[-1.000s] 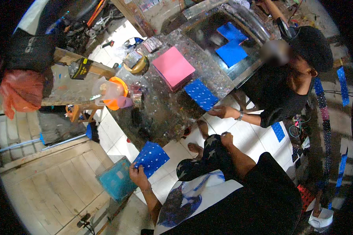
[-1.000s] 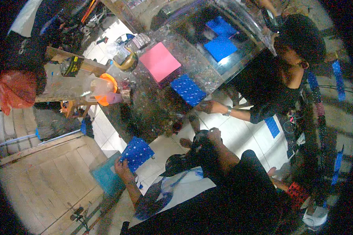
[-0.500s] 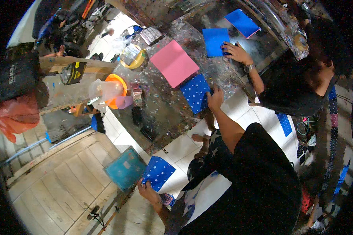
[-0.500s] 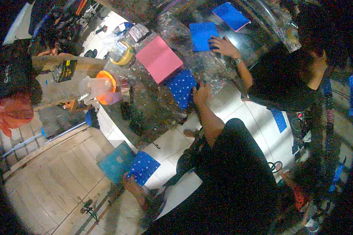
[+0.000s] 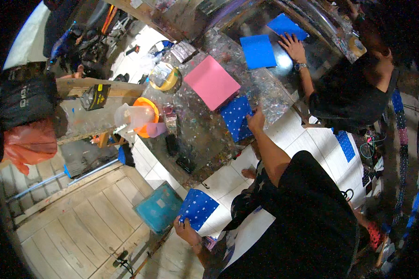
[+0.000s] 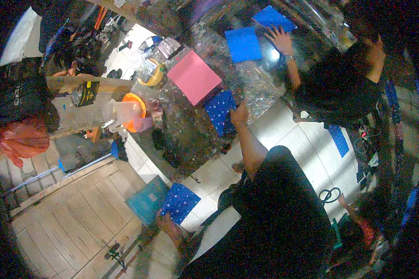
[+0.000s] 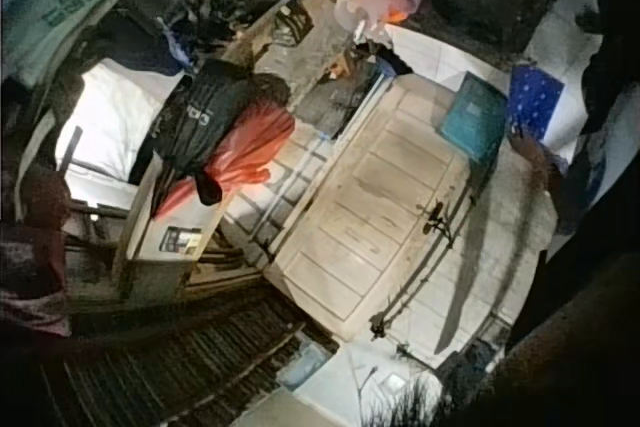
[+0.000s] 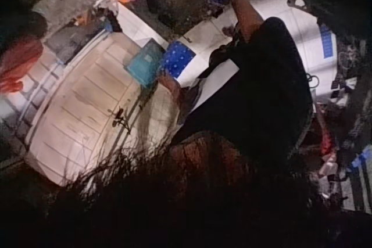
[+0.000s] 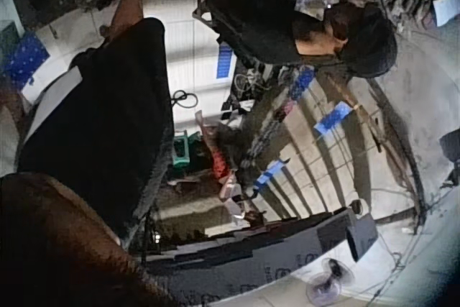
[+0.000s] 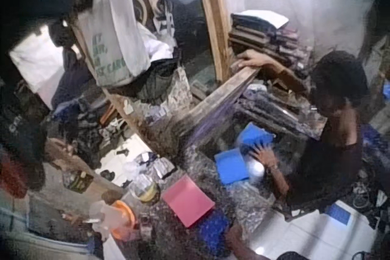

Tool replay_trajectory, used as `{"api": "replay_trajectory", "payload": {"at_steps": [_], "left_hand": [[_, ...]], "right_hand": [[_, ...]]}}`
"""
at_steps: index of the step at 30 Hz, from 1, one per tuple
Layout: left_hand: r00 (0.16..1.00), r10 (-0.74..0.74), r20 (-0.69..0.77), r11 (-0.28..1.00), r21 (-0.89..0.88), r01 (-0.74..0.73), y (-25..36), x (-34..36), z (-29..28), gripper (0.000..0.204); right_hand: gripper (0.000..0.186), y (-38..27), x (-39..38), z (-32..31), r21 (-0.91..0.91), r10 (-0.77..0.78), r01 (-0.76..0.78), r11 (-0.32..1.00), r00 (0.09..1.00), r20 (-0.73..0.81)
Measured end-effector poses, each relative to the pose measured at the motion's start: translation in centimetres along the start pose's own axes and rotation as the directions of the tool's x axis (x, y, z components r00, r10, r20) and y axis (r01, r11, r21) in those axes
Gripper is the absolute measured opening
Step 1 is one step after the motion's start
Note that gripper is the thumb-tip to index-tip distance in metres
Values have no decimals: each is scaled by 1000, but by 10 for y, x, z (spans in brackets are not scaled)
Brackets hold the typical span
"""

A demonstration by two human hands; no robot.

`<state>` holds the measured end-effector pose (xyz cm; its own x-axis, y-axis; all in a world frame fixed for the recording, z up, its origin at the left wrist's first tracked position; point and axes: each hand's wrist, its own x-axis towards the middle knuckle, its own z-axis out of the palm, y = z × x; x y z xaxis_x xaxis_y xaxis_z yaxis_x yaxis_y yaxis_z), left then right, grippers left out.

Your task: The person picks up printed cloth pieces from a table and hangs them on a wire to dry.

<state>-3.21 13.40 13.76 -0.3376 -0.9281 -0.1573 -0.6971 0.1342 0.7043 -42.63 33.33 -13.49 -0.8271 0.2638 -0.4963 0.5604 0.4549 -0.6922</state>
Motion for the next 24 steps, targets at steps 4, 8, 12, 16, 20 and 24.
{"api": "replay_trajectory", "payload": {"at_steps": [4, 8, 12, 16, 20, 24], "left_hand": [[987, -120, 108, 938, -312, 148, 6, 12, 6, 27], [979, 9, 204, 954, -296, 53, 36, 15, 20, 26], [933, 152, 325, 900, -436, 6, 24, 23, 28, 29], [849, 328, 415, 886, -446, -124, 4, 33, 35, 30], [827, 324, 460, 891, -442, -103, -4, 25, 25, 30], [773, 420, 474, 829, -548, -115, -33, 23, 25, 30]], "right_hand": [[64, 11, -22, -11, 62, -57, 56, 997, 998, 20], [63, 28, -39, -32, 263, -22, -24, 964, 985, 171], [46, 38, -69, -75, 419, -114, -79, 905, 902, 416], [31, 54, -120, -119, 585, -223, -176, 792, 808, 546], [26, 8, -245, -185, 723, -225, -325, 609, 804, 551], [17, 26, -298, -224, 713, -401, 109, 693, 880, 255]]}}
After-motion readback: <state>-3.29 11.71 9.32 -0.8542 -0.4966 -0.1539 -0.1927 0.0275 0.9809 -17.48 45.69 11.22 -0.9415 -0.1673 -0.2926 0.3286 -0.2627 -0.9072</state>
